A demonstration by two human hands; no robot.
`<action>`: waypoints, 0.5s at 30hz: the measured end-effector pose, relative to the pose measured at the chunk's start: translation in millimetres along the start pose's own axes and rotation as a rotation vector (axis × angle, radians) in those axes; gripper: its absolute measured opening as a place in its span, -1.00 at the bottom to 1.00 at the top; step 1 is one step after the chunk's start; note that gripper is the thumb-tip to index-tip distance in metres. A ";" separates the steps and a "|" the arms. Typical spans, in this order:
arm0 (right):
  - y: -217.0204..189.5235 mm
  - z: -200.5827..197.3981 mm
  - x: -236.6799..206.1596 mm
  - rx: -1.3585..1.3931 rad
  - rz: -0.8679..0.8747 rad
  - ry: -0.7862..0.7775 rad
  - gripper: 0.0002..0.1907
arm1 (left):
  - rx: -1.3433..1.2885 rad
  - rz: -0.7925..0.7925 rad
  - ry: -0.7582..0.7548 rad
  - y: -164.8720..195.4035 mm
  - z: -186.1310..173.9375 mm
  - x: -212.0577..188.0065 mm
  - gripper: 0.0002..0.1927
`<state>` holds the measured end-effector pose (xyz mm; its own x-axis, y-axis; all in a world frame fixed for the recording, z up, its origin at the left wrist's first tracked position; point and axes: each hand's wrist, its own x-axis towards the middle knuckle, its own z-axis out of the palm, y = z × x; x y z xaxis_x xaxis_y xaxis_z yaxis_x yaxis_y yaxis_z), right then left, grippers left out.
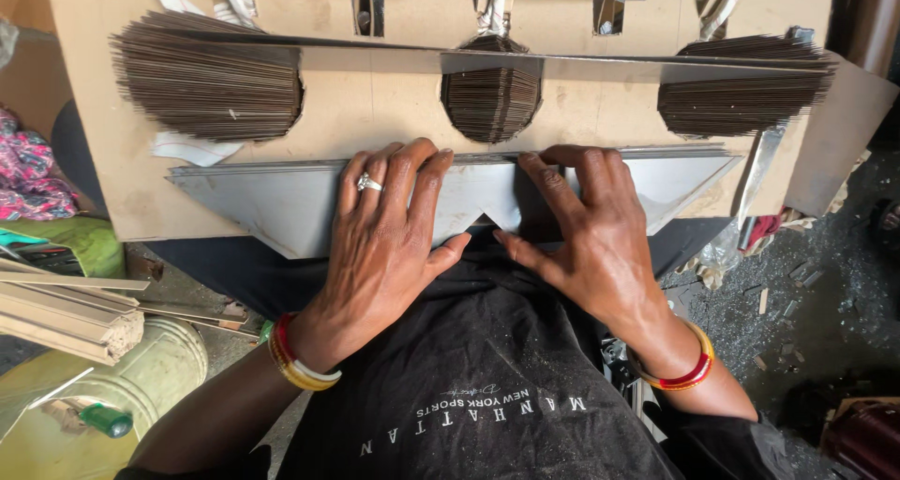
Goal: The person sits on the floor and aligns multiple thin metal rods through a jig with three circular openings. They repeatedly adjust the rods by hand, using a small metal bar to straighten them, and occasionally tap the jig to settle the rods into place.
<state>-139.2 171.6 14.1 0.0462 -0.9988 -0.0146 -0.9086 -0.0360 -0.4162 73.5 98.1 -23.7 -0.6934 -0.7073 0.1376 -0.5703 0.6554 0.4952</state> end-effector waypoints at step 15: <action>19.9 -26.1 -20.6 -0.270 -0.138 0.186 -0.60 | 0.599 0.291 0.264 11.9 -21.9 -15.7 -0.69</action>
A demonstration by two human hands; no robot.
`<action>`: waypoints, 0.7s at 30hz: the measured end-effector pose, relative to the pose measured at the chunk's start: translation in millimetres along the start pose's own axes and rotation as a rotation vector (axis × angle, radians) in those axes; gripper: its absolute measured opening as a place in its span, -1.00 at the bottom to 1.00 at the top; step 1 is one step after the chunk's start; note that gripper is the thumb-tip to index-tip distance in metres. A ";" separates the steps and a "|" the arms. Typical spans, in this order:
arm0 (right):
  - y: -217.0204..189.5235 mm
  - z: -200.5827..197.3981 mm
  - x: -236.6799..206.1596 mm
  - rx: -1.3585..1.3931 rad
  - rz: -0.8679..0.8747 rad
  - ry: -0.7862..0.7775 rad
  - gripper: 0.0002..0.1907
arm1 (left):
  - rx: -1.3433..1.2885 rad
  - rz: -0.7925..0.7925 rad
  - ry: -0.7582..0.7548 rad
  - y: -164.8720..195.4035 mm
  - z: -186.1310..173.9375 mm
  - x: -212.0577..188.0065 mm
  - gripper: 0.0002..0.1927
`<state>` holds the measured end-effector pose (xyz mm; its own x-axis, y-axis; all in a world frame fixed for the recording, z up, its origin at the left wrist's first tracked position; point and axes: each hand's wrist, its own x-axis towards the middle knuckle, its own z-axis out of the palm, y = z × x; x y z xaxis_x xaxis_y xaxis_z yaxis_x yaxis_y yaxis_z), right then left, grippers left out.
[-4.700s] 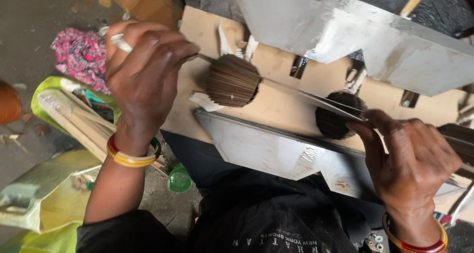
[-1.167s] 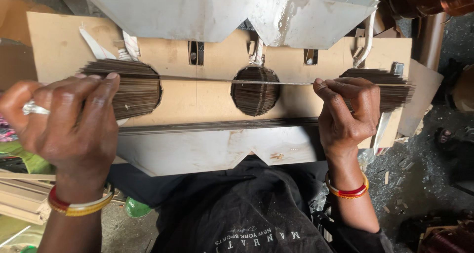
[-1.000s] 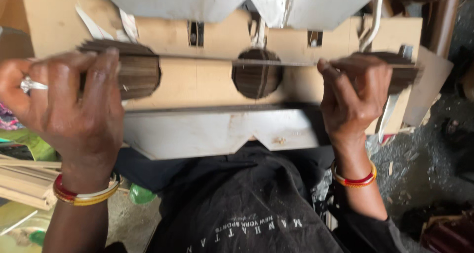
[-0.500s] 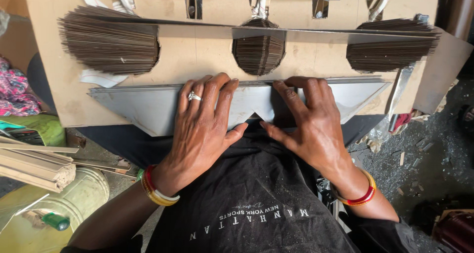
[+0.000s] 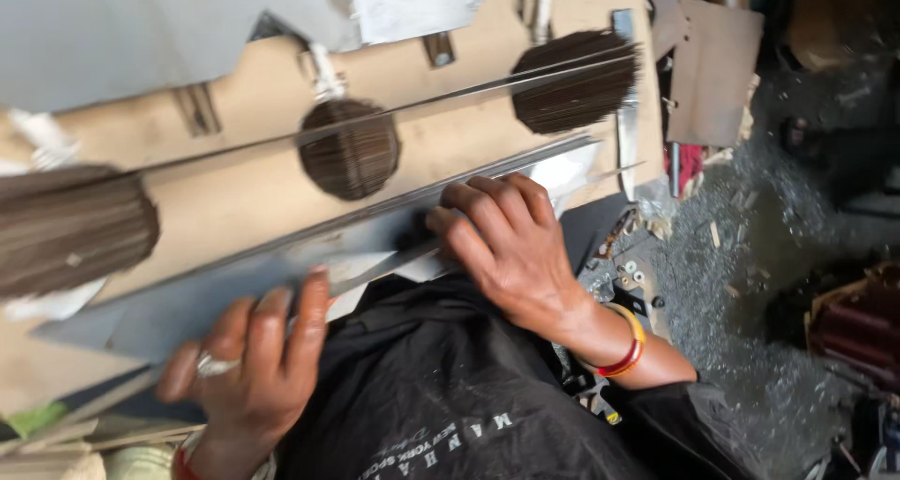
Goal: The person sits on the floor and aligns multiple thin metal rods through a jig with three circular openings. They repeatedly adjust the rods by hand, using a small metal bar to straighten them, and occasionally tap the jig to settle the rods into place.
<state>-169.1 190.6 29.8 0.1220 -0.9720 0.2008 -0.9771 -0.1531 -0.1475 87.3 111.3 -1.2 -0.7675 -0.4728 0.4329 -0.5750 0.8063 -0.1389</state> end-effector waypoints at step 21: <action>171.2 -79.9 19.7 0.082 0.127 0.391 -0.92 | -0.060 0.122 0.020 -37.9 -28.9 165.7 -0.71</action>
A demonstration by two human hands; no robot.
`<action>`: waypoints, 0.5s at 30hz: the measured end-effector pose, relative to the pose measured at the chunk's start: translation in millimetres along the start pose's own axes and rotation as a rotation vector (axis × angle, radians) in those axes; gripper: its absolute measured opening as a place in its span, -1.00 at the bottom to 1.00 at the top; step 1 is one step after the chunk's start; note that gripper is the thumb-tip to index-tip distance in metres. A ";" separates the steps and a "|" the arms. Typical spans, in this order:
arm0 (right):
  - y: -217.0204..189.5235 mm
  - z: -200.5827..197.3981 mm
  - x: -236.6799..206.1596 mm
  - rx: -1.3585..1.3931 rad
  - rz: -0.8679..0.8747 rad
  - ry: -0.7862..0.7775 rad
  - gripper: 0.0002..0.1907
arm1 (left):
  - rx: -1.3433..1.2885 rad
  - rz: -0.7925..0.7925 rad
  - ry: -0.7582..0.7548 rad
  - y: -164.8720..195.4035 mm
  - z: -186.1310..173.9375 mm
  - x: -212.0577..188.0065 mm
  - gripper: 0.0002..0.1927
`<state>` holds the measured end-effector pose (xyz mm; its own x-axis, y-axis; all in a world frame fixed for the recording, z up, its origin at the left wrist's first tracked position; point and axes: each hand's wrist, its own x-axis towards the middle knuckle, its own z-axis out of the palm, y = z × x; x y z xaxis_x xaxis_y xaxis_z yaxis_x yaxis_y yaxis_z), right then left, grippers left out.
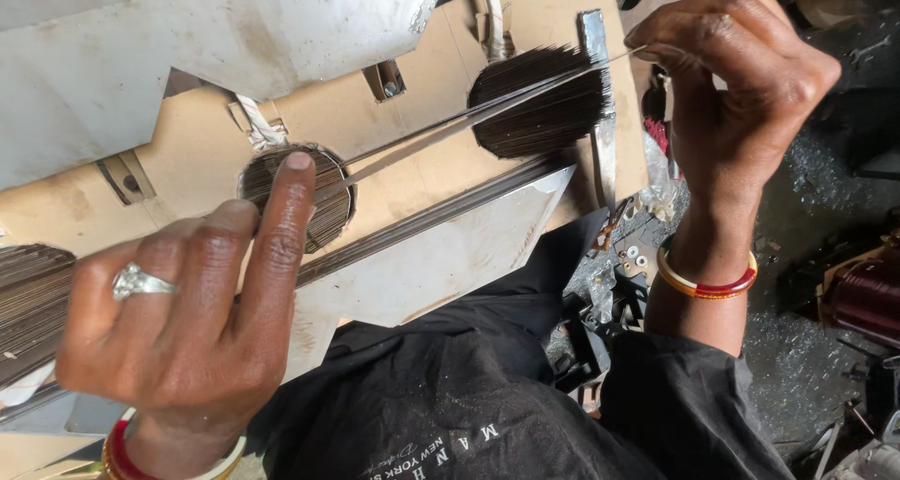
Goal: The person sits on the floor and aligns multiple thin metal rods through a jig with three circular openings. They repeatedly adjust the rods by hand, using a small metal bar to straighten them, and occasionally tap the jig to settle the rods into place.
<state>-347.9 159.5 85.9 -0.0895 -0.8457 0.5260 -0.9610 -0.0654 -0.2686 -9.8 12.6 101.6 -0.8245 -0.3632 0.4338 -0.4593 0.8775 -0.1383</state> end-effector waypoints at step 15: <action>21.3 33.1 -33.6 0.530 0.443 0.524 -0.68 | 0.023 -0.008 -0.232 6.8 -14.2 7.3 -0.59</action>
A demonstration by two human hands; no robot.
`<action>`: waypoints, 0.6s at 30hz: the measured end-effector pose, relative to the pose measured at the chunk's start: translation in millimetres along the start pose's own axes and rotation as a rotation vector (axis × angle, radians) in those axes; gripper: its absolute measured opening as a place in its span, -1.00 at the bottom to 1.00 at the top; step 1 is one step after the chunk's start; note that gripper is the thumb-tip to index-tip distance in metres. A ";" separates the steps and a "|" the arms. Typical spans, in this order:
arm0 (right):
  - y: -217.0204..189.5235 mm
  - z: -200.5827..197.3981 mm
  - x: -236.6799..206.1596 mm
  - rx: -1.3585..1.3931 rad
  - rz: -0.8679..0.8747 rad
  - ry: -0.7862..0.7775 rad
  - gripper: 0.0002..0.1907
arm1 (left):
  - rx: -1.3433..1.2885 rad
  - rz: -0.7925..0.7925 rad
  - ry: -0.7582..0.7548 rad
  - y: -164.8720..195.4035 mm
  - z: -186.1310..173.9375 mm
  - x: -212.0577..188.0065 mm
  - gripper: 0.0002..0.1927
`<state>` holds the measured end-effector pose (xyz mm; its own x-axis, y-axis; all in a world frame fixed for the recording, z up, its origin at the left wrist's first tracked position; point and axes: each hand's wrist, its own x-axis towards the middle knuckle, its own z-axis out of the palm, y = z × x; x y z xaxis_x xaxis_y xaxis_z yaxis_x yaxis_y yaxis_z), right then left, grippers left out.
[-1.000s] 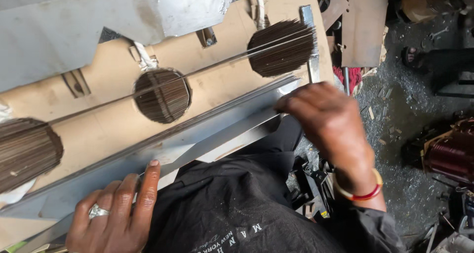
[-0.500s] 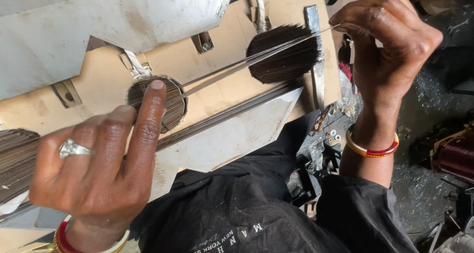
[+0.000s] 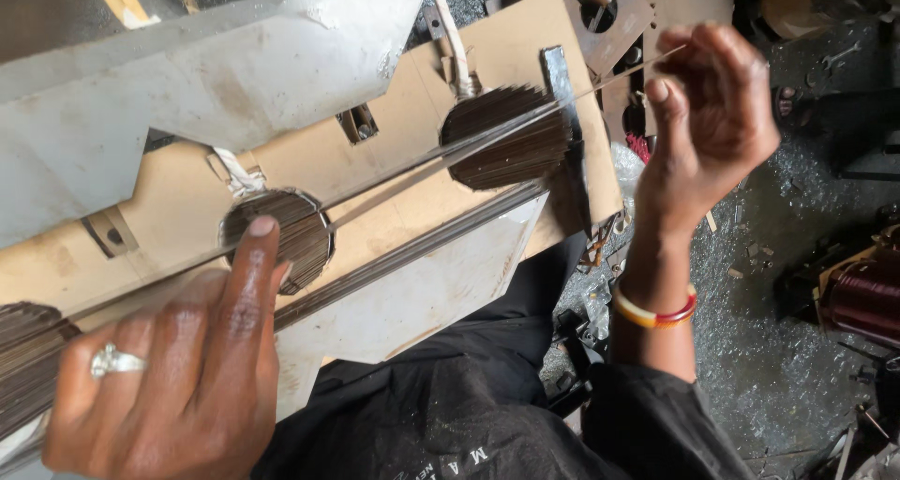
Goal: The person sits on the floor and aligns multiple thin metal rods through a jig with three circular openings. They repeatedly adjust the rods by hand, using a small metal bar to straighten them, and occasionally tap the jig to settle the rods into place.
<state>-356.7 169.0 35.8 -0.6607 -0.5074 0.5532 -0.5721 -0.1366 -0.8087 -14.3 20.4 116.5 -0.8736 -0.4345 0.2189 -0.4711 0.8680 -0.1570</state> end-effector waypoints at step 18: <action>-7.0 47.7 -72.6 0.016 0.317 0.152 -0.70 | -0.125 -0.048 -0.181 4.7 15.9 -17.3 -0.45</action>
<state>-281.6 166.2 -8.2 -0.8698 -0.3945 0.2964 -0.3200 -0.0062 -0.9474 -3.3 28.2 96.7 -0.8635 -0.5023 0.0455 -0.5037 0.8634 -0.0276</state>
